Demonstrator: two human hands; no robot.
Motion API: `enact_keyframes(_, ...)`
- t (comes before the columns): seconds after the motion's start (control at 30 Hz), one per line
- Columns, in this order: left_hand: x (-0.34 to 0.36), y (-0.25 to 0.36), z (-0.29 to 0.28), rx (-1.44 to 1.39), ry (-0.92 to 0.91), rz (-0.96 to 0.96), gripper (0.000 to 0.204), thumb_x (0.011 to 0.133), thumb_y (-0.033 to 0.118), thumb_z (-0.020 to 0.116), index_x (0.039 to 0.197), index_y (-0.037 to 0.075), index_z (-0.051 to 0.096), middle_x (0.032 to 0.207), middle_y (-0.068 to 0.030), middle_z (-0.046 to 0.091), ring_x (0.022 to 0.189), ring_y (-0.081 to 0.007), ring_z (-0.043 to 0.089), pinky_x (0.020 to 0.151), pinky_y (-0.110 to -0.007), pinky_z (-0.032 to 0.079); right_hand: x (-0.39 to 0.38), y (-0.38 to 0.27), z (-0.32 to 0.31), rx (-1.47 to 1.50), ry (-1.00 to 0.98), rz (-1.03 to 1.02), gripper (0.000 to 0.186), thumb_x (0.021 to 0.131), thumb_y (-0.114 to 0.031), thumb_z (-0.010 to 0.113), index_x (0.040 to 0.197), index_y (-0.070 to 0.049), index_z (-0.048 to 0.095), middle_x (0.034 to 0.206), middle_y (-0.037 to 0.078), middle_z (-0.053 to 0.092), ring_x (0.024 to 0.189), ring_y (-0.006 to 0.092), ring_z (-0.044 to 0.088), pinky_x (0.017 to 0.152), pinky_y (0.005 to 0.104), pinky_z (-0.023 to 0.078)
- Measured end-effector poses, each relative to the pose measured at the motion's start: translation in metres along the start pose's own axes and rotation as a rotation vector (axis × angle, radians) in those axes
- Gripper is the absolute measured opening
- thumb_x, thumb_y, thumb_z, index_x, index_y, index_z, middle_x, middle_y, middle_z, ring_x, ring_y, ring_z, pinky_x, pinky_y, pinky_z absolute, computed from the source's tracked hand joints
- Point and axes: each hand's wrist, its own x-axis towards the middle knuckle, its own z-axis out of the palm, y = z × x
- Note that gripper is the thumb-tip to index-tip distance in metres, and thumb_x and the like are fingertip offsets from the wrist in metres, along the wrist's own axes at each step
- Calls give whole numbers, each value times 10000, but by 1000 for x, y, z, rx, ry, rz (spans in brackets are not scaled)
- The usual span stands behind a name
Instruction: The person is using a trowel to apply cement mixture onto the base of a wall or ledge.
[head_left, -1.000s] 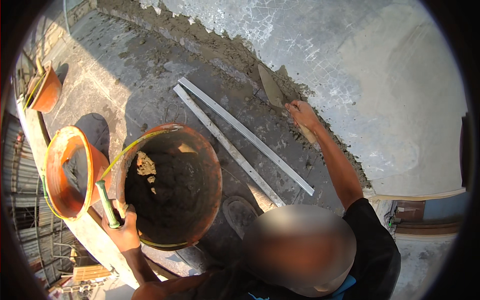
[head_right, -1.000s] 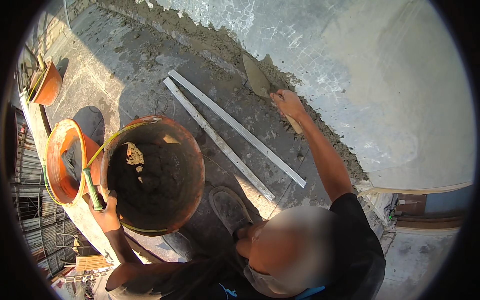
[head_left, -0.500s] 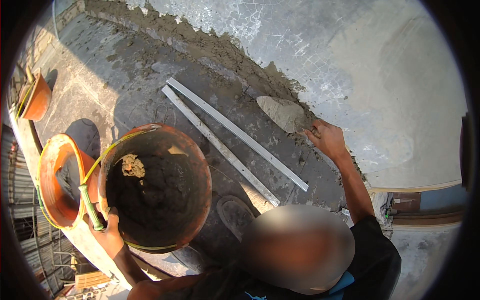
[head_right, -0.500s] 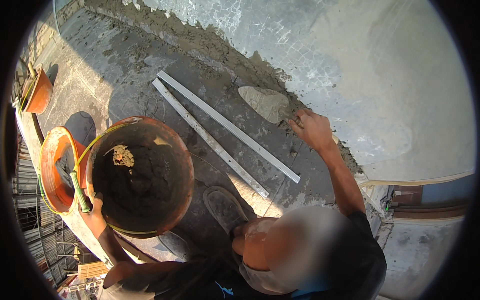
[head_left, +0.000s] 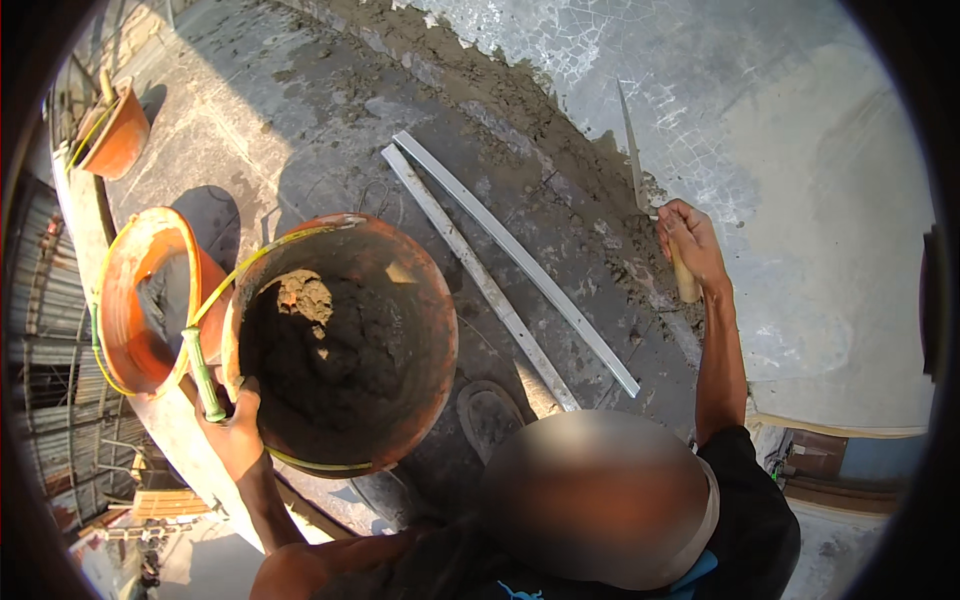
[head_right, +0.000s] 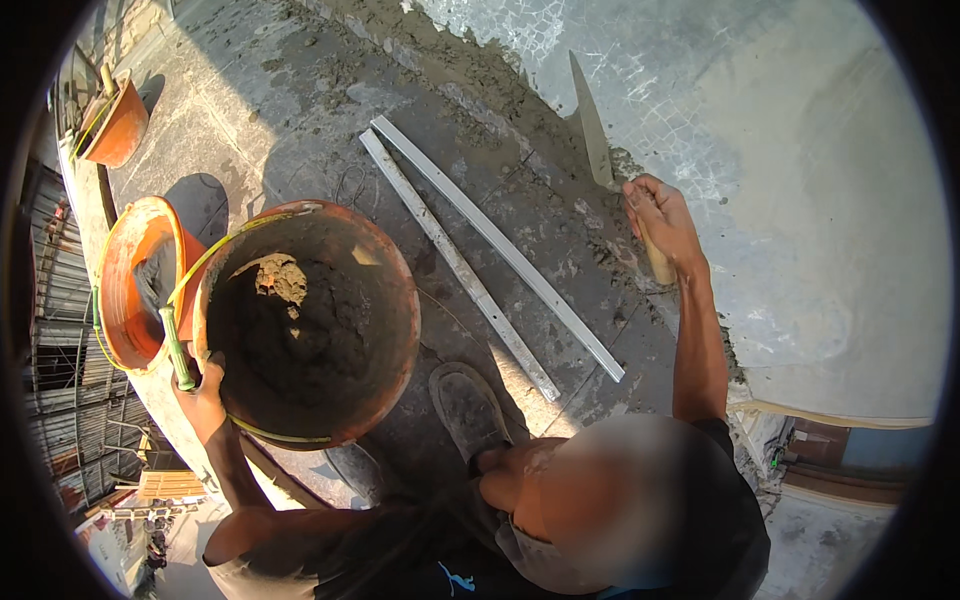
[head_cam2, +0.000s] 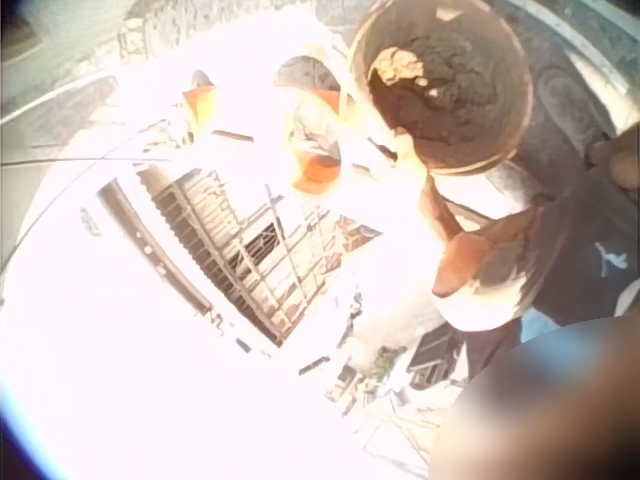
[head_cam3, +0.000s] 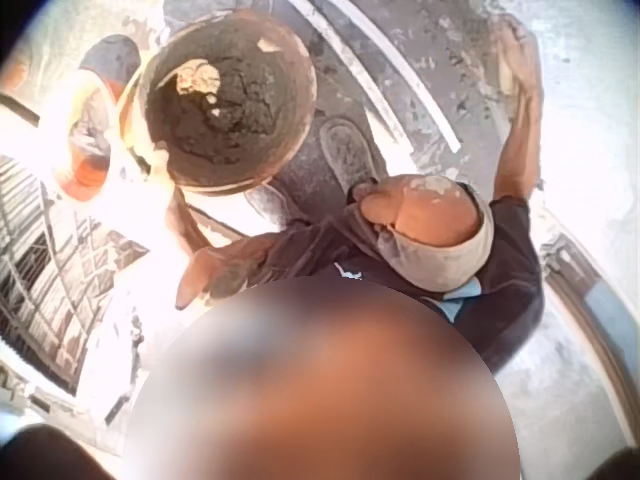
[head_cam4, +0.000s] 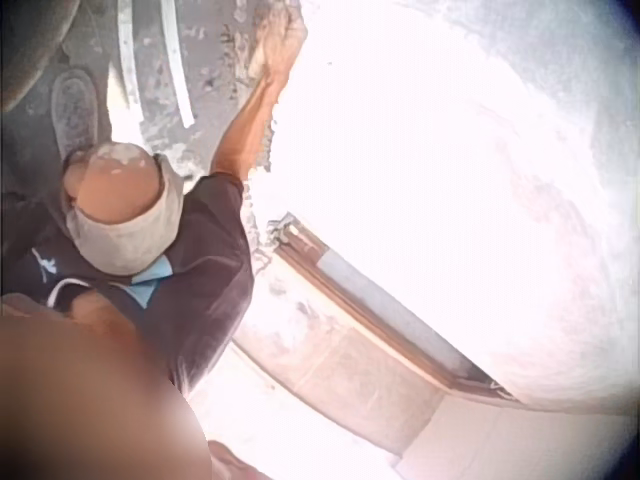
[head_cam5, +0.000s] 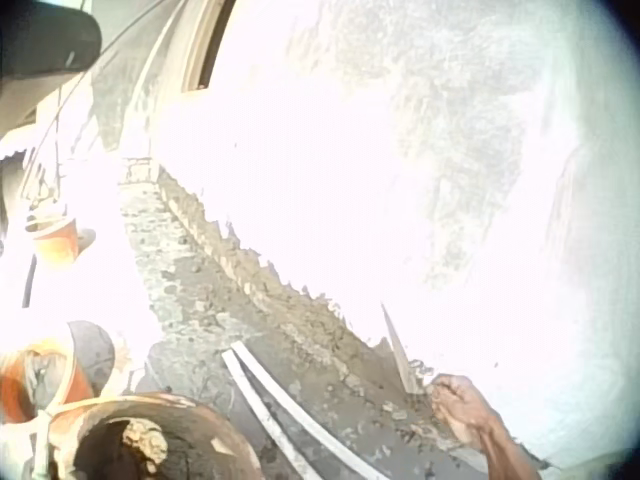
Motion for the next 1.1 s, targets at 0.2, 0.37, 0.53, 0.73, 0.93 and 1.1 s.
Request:
enact_keyframes(0.2,0,39,40,20,-11,94,106,675,46,617,742,36,536,611,34,451,533,-64,391,516,-219,333,-54,-65,59,-589,-493,-43,174,861,-180,531,816,-13,517,684,28,551,562,99,512,503,246,390)
enact_keyframes(0.37,-7,61,49,57,-111,102,96,664,55,585,689,1,510,566,0,417,520,-84,356,487,-246,317,-58,-70,168,-1046,-536,-629,154,759,-171,587,807,-26,574,781,122,600,743,251,618,594,344,469)
enact_keyframes(0.53,-28,71,59,152,-116,89,172,663,101,602,728,-30,511,577,-48,435,525,-114,370,505,-282,345,-54,-46,210,-1199,-706,-773,130,725,-158,587,783,-42,575,749,110,588,736,266,603,622,380,467)
enact_keyframes(0.73,-28,58,53,168,-99,118,145,651,78,581,733,-27,522,523,-125,468,458,-164,435,486,-314,401,-53,-47,202,-899,-846,-650,244,732,-265,600,804,-32,608,698,132,603,687,301,607,636,391,476)
enact_keyframes(0.93,-24,58,41,125,-130,97,147,660,96,587,729,-6,507,576,-36,438,535,-96,406,509,-259,358,-72,-28,185,-815,-746,-269,350,729,-399,599,863,-79,647,701,135,627,726,306,616,655,411,473)
enact_keyframes(1.1,-21,46,38,85,-103,109,131,660,80,589,716,1,503,583,-21,439,547,-92,404,515,-264,357,-84,-33,191,-874,-707,-203,353,724,-404,601,878,-92,656,682,135,624,677,312,616,642,415,477)
